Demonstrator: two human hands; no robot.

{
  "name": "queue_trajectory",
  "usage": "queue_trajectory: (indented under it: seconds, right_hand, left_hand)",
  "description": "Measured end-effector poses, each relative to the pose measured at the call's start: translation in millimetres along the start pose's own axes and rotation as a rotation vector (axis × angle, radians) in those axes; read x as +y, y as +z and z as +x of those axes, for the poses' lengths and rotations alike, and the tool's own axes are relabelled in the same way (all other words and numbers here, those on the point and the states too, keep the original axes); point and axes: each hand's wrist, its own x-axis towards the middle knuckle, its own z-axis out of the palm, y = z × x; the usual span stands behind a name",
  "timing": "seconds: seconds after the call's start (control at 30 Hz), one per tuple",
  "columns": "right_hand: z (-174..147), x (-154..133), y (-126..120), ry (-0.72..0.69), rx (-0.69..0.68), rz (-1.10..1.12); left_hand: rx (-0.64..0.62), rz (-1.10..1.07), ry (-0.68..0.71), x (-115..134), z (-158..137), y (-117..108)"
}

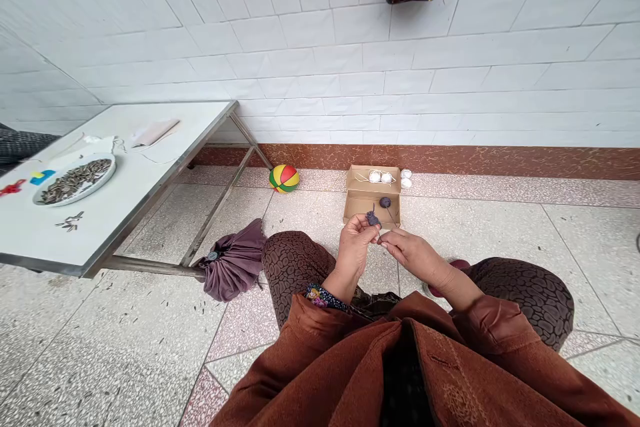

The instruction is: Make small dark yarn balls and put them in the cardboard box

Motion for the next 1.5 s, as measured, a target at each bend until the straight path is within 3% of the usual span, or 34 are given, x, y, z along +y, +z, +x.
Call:
queue_trajectory:
  seconds: [0.2, 0.43, 0.73, 0.87, 1.03, 1.27, 1.5]
  right_hand:
    - [4, -16, -18, -0.102, 0.114, -0.039]
    - [3, -18, -19, -0.161, 0.197, 0.019]
    - [-2, -16, -17, -0.073, 0.278, 0.037]
    - [-2, -17, -18, -0.058, 0.296, 0.044]
    - [-1, -20, -18, -0.066, 0.302, 0.055]
    - [-3, -27, -23, -0.101, 0.246, -0.014]
    - [-3, -45, -36, -0.191, 0.100, -0.033]
  left_hand:
    - [-0.018, 0.091, -0.040, -3, 0, -3]
    - [-0.115, 0.087, -0.087, -1, -2, -5]
    - [-0.241, 0.146, -0.035, 14, -8, -1]
    - [-0.216, 0.181, 0.005, 11, -7, -3]
    - [-0.211, 0.241, 0.042, 8, -9, -3]
    - [-0.100, 0.438, 0.241, 10, -13, -3]
    - [-0.115, 0.239, 0.163, 4, -10, 0]
